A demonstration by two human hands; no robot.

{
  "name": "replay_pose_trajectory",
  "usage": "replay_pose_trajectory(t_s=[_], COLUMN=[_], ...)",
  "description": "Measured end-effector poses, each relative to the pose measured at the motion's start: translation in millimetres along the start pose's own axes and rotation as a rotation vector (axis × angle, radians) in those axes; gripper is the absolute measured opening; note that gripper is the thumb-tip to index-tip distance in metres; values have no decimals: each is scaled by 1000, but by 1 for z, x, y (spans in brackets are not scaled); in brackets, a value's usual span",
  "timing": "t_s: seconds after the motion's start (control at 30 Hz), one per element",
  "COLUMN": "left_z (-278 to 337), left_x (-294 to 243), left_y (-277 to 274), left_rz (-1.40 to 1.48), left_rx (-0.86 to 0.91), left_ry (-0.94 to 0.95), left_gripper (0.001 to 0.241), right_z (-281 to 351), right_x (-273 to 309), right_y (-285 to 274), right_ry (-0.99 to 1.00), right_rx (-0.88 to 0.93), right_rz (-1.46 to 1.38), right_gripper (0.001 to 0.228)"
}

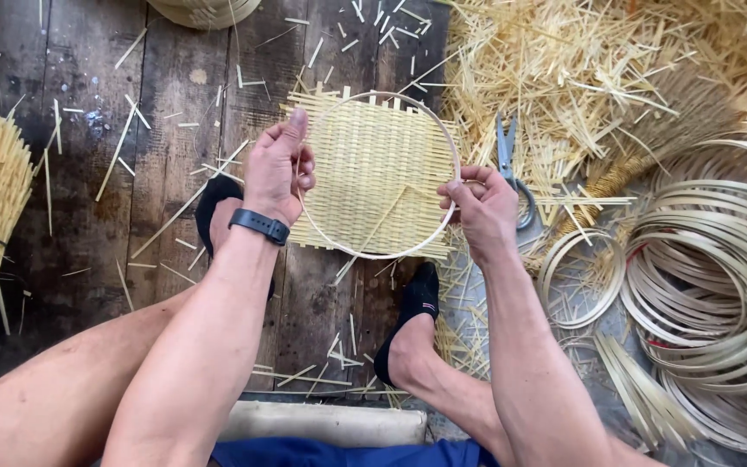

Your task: The person sits on a low seat and assembles woven bamboo steamer lids. They trim excess bamboo strips from a round woven mat with scissors, fit a bent bamboo rim ring around the mat, press the assembly into a round wooden form, and set finished lids onto a stack.

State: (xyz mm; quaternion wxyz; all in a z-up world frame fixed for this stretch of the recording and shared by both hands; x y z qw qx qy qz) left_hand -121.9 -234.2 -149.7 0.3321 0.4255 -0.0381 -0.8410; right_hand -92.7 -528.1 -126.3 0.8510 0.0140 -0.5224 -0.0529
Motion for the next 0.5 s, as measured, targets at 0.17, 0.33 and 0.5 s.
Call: replay_pose_trajectory(t_s=[0.17, 0.33, 0.5], left_z=[-46, -65, -63], left_x=[19, 24, 29], left_y=[-38, -50, -49], left_rz=[-600, -1177, -1301], left_rx=[-192, -273, -298], left_ry=[334, 464, 409], left_gripper=[13, 12, 14], right_z=[-34, -65, -70], right_x=[-18, -54, -59], right_y=[7, 7, -4], right_ry=[-27, -218, -187], right_rx=[-122, -110, -132], right_rz=[558, 766, 704], right_gripper=[33, 42, 35])
Point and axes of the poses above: each hand's wrist, its own z-axis away from the middle knuckle, its own y-axis out of the palm, x = y × z, the point moved 7 cm from there along -z, towards the middle knuckle, and after that the axes turned 8 degrees about -z, right-handed, at the moved point
